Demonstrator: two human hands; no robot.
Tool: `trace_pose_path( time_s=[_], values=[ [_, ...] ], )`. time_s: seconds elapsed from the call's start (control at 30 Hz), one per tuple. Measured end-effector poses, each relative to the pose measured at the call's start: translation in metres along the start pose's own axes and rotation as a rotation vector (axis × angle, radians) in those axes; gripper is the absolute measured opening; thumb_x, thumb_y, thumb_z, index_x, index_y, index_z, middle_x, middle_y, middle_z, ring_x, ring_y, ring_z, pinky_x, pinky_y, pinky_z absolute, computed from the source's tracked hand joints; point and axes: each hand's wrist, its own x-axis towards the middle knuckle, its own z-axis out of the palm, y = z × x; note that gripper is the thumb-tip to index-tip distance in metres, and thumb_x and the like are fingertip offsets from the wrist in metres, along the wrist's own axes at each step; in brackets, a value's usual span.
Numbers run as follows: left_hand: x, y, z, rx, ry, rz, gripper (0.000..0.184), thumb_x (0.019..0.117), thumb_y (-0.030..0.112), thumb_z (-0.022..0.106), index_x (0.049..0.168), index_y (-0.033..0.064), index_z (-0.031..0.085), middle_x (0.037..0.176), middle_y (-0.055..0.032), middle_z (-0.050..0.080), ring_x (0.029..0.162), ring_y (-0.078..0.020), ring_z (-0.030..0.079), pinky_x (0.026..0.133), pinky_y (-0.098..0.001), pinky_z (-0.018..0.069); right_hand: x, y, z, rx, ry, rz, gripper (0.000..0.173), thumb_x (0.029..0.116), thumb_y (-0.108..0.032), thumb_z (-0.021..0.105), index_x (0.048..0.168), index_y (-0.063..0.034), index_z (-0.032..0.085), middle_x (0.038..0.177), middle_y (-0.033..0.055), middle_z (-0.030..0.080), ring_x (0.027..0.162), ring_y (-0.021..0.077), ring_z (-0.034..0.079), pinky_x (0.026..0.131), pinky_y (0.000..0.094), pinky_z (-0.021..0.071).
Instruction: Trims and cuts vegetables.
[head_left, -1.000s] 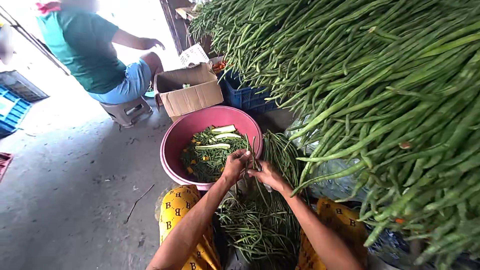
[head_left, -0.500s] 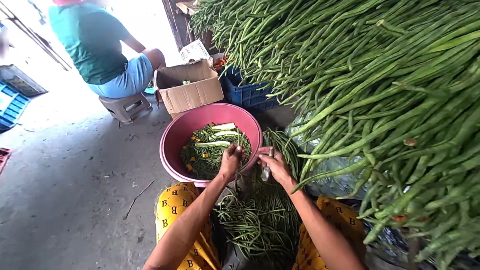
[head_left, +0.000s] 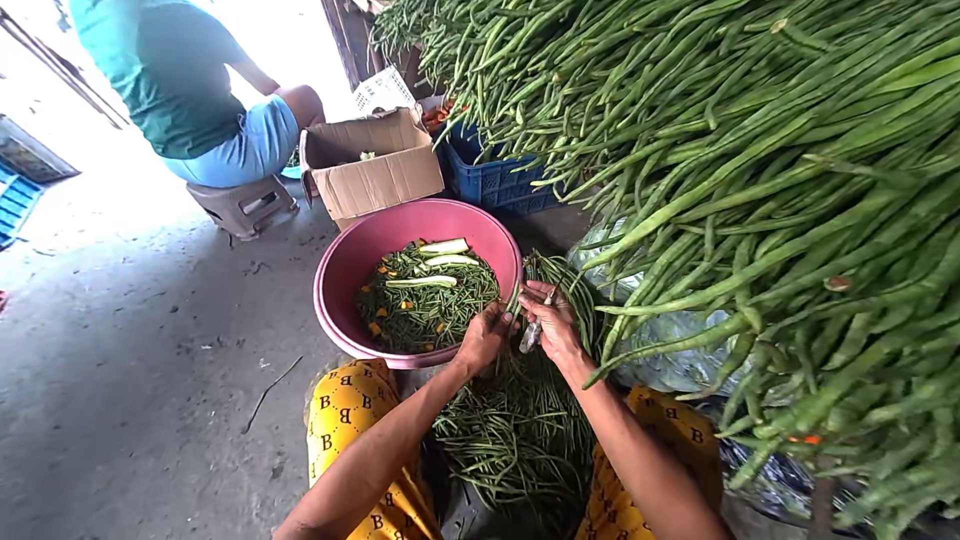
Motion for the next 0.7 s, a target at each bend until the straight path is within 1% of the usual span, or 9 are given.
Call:
trace_pose_path(
  time_s=[0.13, 0.27, 0.33, 0.43, 0.47, 0.57, 0.63, 0.67, 0.7],
  values=[
    [-0.001, 0.001, 0.001, -0.02, -0.018, -0.037, 0.026, 0.1088, 0.012, 0.044, 0.12, -0.005, 0.06, 0.094, -0.0043, 0.068, 0.081, -0.0051, 0.064, 0.079, -0.0242, 0.0537, 0.001, -0.002, -0.001, 0.001, 0.017, 0.001, 0.019, 0.0886, 0.014, 0.066, 0.105, 0.0052, 0.061, 0.077, 0.0037, 0.068, 0.056, 0.0044, 0.057, 0.054, 0.0178, 0.05],
    [-0.004, 0.007, 0.001, 0.064, -0.071, -0.088, 0.029, 0.1103, 0.015, 0.042, 0.122, -0.0044, 0.06, 0.1, -0.006, 0.07, 0.087, -0.0065, 0.064, 0.083, -0.0261, 0.0523, 0.007, 0.0, -0.006, 0.046, 0.047, -0.046, 0.019, 0.0904, 0.014, 0.064, 0.107, 0.0039, 0.061, 0.081, 0.0041, 0.071, 0.059, 0.005, 0.059, 0.057, 0.019, 0.0514],
    [-0.004, 0.007, 0.001, 0.111, -0.091, -0.081, 0.031, 0.1102, 0.015, 0.042, 0.124, -0.0045, 0.061, 0.099, -0.0065, 0.068, 0.086, -0.0078, 0.063, 0.083, -0.0274, 0.0515, 0.008, 0.002, -0.007, 0.035, 0.047, -0.053, 0.021, 0.0895, 0.014, 0.065, 0.107, 0.0039, 0.061, 0.083, 0.005, 0.072, 0.059, 0.0046, 0.06, 0.056, 0.0185, 0.0508],
    [-0.003, 0.008, -0.001, 0.098, -0.064, -0.072, 0.03, 0.11, 0.014, 0.041, 0.123, -0.006, 0.059, 0.094, -0.0069, 0.065, 0.082, -0.0099, 0.061, 0.081, -0.0294, 0.0523, 0.003, 0.0, -0.008, -0.031, -0.028, -0.018, 0.031, 0.0918, 0.009, 0.066, 0.121, 0.0052, 0.057, 0.089, 0.0042, 0.069, 0.062, 0.0043, 0.058, 0.058, 0.0187, 0.0502],
    [-0.002, 0.009, -0.002, 0.083, -0.055, -0.076, 0.03, 0.1101, 0.014, 0.041, 0.123, -0.0062, 0.059, 0.092, -0.0065, 0.064, 0.081, -0.0099, 0.061, 0.081, -0.0291, 0.0525, 0.002, 0.0, -0.008, -0.043, -0.067, 0.015, 0.031, 0.0932, 0.007, 0.065, 0.123, 0.0048, 0.057, 0.086, 0.0027, 0.066, 0.062, 0.0051, 0.057, 0.06, 0.0201, 0.052],
    [0.0, 0.01, -0.006, 0.113, -0.099, -0.073, 0.03, 0.1105, 0.015, 0.04, 0.123, -0.006, 0.058, 0.093, -0.0064, 0.062, 0.081, -0.0098, 0.06, 0.081, -0.0283, 0.052, 0.0, 0.001, -0.005, -0.043, -0.085, 0.057, 0.007, 0.0964, 0.004, 0.063, 0.1, -0.0013, 0.059, 0.069, -0.002, 0.06, 0.052, 0.0043, 0.052, 0.057, 0.0203, 0.0523],
    [-0.001, 0.012, -0.007, 0.207, -0.136, -0.051, 0.033, 0.1106, 0.018, 0.042, 0.129, -0.0055, 0.056, 0.103, -0.0126, 0.064, 0.088, -0.0153, 0.062, 0.086, -0.033, 0.0517, 0.001, 0.003, -0.003, -0.061, -0.044, 0.054, 0.007, 0.0965, 0.003, 0.063, 0.095, -0.0026, 0.058, 0.065, -0.0028, 0.059, 0.048, 0.0033, 0.05, 0.053, 0.0193, 0.0496],
    [-0.002, 0.015, -0.009, 0.258, -0.127, -0.041, 0.035, 0.1103, 0.019, 0.043, 0.132, -0.0053, 0.056, 0.108, -0.0163, 0.066, 0.092, -0.0188, 0.063, 0.089, -0.0362, 0.0518, 0.001, 0.003, -0.005, -0.091, -0.04, 0.068, 0.007, 0.0973, 0.0, 0.064, 0.101, -0.0015, 0.058, 0.069, -0.0006, 0.059, 0.05, 0.0051, 0.051, 0.053, 0.0215, 0.0507],
    [-0.001, 0.017, -0.011, 0.295, -0.089, -0.036, 0.036, 0.1102, 0.019, 0.043, 0.133, -0.0053, 0.057, 0.108, -0.0179, 0.066, 0.091, -0.0209, 0.063, 0.088, -0.038, 0.0512, 0.0, 0.002, -0.007, -0.143, -0.058, 0.098, 0.016, 0.0991, -0.005, 0.064, 0.112, 0.0004, 0.056, 0.079, 0.0032, 0.06, 0.055, 0.008, 0.053, 0.055, 0.0246, 0.053]
  ],
)
